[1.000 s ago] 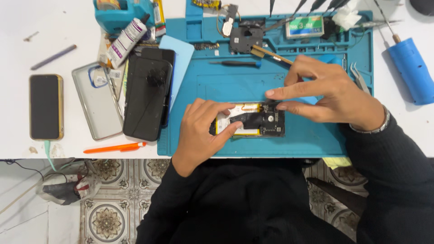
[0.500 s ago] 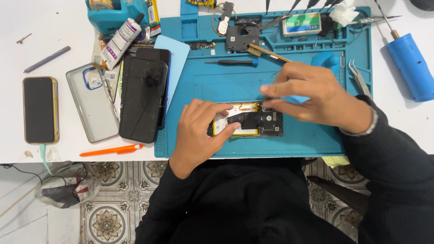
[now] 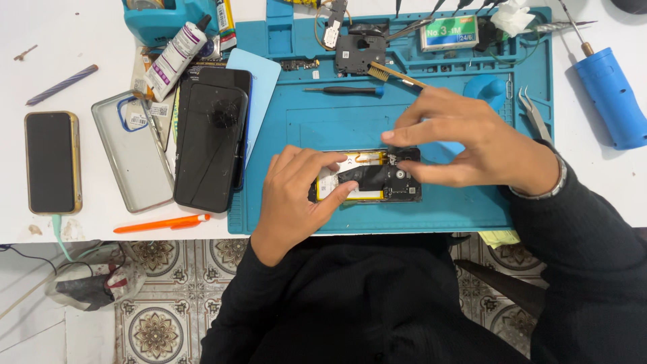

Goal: The person works on a disassembled smartphone on a repair mat. They scrub the phone's internal components with a toothbrush, press and reposition the battery and flex cables, lift and turn the phone chassis over, and use a screwdriver to drive screws into the frame.

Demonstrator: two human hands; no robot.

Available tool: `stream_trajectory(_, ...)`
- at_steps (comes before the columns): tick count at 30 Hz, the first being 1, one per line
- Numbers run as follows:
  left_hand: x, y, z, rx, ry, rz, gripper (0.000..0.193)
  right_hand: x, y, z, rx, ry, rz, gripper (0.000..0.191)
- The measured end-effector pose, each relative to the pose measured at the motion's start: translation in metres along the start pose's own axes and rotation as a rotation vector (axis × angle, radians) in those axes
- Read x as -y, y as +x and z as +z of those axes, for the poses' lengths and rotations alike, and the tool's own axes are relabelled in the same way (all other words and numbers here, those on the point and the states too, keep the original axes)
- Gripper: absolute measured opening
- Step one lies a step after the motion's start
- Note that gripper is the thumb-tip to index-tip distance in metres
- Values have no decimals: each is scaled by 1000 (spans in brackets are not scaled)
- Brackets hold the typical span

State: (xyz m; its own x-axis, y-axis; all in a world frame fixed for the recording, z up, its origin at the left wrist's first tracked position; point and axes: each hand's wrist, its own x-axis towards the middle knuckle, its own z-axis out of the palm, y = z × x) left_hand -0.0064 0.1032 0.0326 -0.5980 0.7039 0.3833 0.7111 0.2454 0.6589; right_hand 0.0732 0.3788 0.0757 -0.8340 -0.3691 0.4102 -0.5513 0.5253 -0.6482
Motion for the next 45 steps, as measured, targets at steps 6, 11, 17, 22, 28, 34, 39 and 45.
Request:
stream_trajectory(6,0,-1,0,-1,-1,6,35,4,2,3,-14,-61,-55,51)
stream_trajectory(11,-2,1,1,3,8,5,35,0,0,4,-10,-268,-22,58)
stream_trajectory(17,-4,2,1,9,9,6,35,-2,-2,6,-47,-173,-14,52)
stream_trajectory(22,-4,2,2,9,14,4,35,-1,-5,9,-57,-203,-41,50)
stream_trajectory(28,-3,1,4,9,16,3,35,-7,-7,5,-53,-227,-114,46)
stream_trajectory(34,-4,3,5,10,15,6,35,-11,-9,2,-14,-116,-102,42)
stream_trajectory(39,-5,4,4,15,17,9,35,-10,-12,6,-114,-99,-11,42)
stream_trajectory(45,-2,3,4,21,5,-5,35,-31,-15,-6,-188,-325,1,49)
